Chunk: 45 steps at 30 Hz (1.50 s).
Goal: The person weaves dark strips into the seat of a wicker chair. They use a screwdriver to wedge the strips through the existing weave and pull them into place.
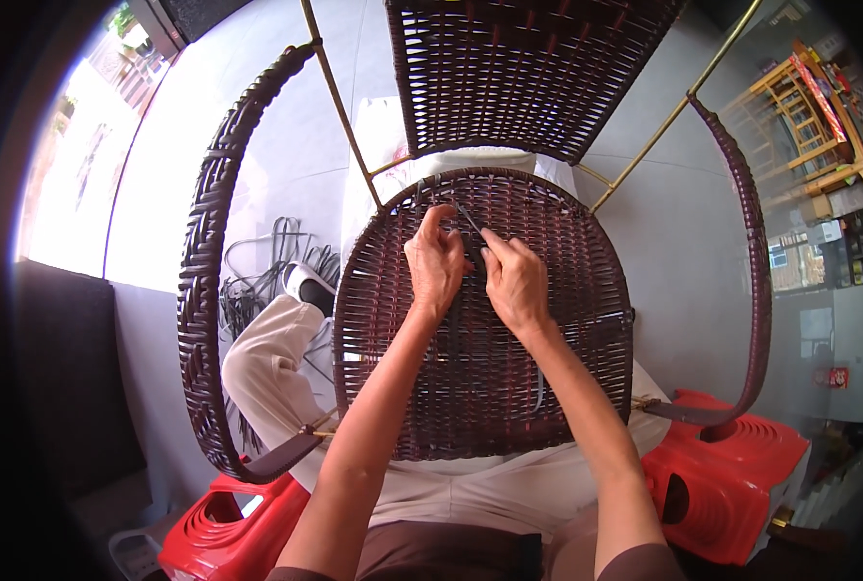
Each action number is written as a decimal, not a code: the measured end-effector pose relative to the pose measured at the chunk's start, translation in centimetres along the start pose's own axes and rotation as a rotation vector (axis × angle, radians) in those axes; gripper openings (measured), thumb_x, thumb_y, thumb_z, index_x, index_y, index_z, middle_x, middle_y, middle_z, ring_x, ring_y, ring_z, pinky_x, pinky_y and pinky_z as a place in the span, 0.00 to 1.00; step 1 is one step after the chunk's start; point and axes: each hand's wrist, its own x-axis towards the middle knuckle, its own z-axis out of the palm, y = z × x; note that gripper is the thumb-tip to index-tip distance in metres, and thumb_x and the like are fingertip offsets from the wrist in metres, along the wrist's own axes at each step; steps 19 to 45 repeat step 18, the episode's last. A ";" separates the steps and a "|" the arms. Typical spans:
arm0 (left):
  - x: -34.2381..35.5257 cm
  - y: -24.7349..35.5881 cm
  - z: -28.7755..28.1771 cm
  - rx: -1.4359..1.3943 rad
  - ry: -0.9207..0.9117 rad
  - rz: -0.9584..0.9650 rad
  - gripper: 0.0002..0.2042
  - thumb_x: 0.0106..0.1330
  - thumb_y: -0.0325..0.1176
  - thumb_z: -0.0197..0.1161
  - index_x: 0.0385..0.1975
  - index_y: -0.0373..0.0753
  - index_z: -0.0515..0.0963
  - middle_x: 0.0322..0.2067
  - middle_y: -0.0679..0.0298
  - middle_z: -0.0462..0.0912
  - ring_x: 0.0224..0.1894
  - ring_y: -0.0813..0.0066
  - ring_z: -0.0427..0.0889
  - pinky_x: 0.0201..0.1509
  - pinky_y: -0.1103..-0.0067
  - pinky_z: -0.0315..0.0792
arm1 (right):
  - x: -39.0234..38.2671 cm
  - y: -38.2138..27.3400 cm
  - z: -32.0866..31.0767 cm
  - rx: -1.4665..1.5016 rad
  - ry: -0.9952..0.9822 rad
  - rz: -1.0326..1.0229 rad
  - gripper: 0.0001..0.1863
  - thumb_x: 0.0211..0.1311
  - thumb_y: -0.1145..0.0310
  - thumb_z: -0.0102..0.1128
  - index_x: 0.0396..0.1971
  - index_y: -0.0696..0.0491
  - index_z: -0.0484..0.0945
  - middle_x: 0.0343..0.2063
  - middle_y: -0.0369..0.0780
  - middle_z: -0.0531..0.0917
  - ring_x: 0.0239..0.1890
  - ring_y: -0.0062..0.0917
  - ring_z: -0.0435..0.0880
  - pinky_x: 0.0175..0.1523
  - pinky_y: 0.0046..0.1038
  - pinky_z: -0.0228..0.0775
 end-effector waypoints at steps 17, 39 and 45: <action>-0.1 -0.6 -0.1 0.120 -0.002 0.024 0.19 0.59 0.22 0.52 0.53 0.38 0.70 0.11 0.66 0.73 0.13 0.84 0.73 0.18 0.83 0.70 | -1.6 0.5 2.1 -0.004 0.183 -0.073 0.15 0.56 0.75 0.55 0.45 0.56 0.75 0.21 0.41 0.73 0.18 0.33 0.76 0.20 0.31 0.69; 0.0 -0.6 -0.1 0.168 -0.009 0.036 0.19 0.60 0.23 0.52 0.53 0.39 0.70 0.11 0.65 0.75 0.13 0.84 0.73 0.19 0.82 0.71 | -1.6 0.6 2.0 -0.009 0.182 -0.066 0.15 0.56 0.75 0.55 0.45 0.55 0.76 0.22 0.41 0.74 0.18 0.33 0.77 0.20 0.30 0.69; 0.0 -0.6 -0.1 0.168 -0.009 0.036 0.19 0.60 0.23 0.52 0.53 0.39 0.70 0.11 0.65 0.75 0.13 0.84 0.73 0.19 0.82 0.71 | -1.6 0.6 2.0 -0.009 0.182 -0.066 0.15 0.56 0.75 0.55 0.45 0.55 0.76 0.22 0.41 0.74 0.18 0.33 0.77 0.20 0.30 0.69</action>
